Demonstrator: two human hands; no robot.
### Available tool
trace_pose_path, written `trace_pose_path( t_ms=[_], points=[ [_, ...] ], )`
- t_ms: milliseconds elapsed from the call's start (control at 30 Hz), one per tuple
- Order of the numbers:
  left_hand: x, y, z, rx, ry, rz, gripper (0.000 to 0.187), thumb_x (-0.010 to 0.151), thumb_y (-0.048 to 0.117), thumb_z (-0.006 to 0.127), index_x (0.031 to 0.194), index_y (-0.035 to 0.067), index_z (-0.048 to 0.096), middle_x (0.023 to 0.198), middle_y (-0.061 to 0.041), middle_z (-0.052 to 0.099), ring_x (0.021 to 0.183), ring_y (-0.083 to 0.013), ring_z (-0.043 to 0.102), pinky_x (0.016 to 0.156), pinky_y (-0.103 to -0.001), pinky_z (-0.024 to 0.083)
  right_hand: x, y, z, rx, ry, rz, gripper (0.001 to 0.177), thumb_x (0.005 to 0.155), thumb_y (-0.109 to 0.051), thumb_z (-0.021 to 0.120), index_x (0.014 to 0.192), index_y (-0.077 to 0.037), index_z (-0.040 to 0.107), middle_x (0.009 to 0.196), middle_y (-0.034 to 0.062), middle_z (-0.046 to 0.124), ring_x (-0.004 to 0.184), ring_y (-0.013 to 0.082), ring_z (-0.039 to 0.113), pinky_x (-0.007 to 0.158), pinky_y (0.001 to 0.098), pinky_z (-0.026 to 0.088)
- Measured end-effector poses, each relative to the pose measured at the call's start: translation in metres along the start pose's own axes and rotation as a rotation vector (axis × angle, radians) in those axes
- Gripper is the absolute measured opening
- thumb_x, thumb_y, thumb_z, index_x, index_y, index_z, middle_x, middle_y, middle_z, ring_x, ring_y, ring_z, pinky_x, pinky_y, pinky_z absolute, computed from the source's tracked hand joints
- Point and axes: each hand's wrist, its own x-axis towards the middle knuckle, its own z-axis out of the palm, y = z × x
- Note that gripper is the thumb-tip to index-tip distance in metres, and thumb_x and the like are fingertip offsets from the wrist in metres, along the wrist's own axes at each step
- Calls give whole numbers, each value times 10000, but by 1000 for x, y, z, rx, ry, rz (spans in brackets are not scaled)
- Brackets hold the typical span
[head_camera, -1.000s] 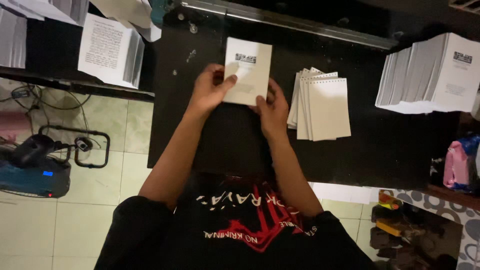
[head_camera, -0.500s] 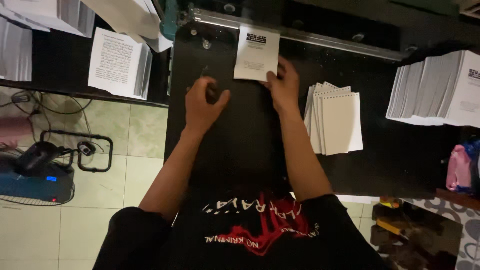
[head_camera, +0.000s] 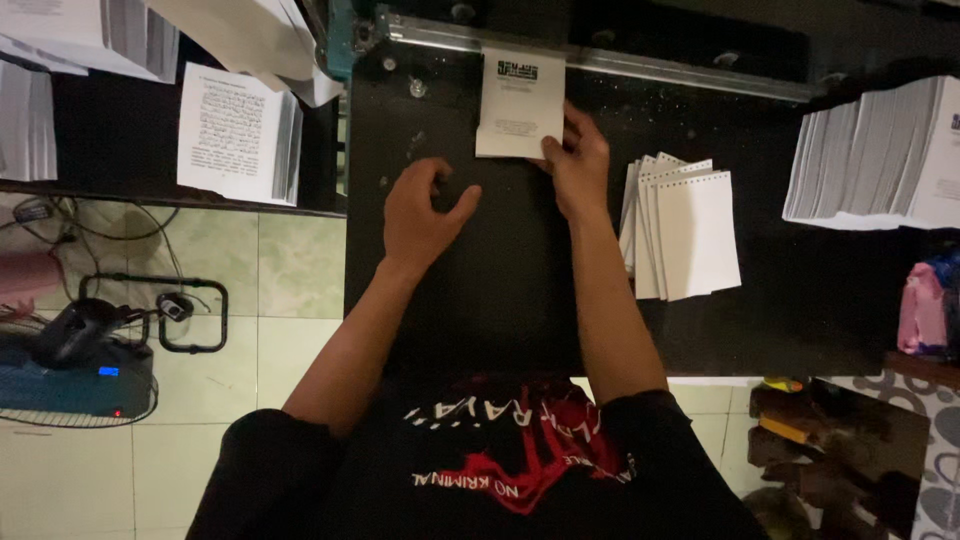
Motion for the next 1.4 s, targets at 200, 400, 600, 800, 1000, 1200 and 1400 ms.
trace_pose_path(
  t_ms=[200, 400, 600, 800, 1000, 1200, 1400],
  points=[
    [3, 7, -4, 21, 72, 62, 288, 870, 315, 736, 943, 91, 570, 830, -35, 546, 707, -184, 530, 620, -346, 422, -3, -9, 3, -29, 10, 16, 499, 881, 44, 575, 1356, -83, 489, 1258, 190, 618, 1190, 297, 598, 846, 399, 648],
    [-1, -5, 5, 1, 22, 33, 346, 921, 406, 681, 1062, 112, 566, 906, -76, 545, 784, -259, 548, 660, -449, 422, -2, -11, 3, 33, 43, 62, 536, 844, 58, 582, 1360, -52, 489, 1219, 198, 656, 1146, 312, 648, 816, 388, 664],
    [2, 4, -2, -35, -17, 10, 296, 922, 363, 697, 999, 116, 553, 915, -69, 544, 765, -260, 542, 652, -462, 421, 2, -2, 2, -9, 48, -5, 503, 837, 45, 577, 1327, -42, 503, 1224, 177, 652, 1114, 278, 670, 759, 377, 684],
    [6, 3, -3, -48, 135, 202, 254, 893, 208, 755, 948, 49, 564, 810, -85, 573, 690, -209, 557, 597, -367, 441, -1, -8, 4, -2, 39, 43, 513, 841, 2, 562, 1343, -81, 500, 1255, 157, 634, 1164, 285, 639, 806, 391, 658],
    [-1, 16, 5, -292, 177, 73, 230, 928, 182, 717, 909, 98, 505, 638, 22, 462, 574, -74, 435, 576, -284, 372, -44, -21, -9, 61, 66, 139, 614, 801, 24, 529, 1401, -71, 438, 1297, 192, 629, 1196, 305, 623, 893, 396, 628],
    [2, 58, 51, -718, 17, -245, 461, 905, 235, 764, 1243, -16, 577, 1122, -279, 641, 1026, -369, 659, 851, -473, 563, -105, -22, -59, 85, 5, -221, 550, 894, 87, 587, 1407, -73, 472, 1309, 226, 554, 1103, 305, 616, 846, 422, 602],
    [-7, 140, 71, -775, 39, -112, 169, 841, -16, 669, 995, 49, 688, 834, -41, 670, 789, -101, 611, 705, -228, 507, -136, -37, -124, 259, 0, -67, 553, 959, 10, 556, 1462, -131, 375, 1161, 169, 627, 955, 251, 663, 757, 372, 631]
  ],
)
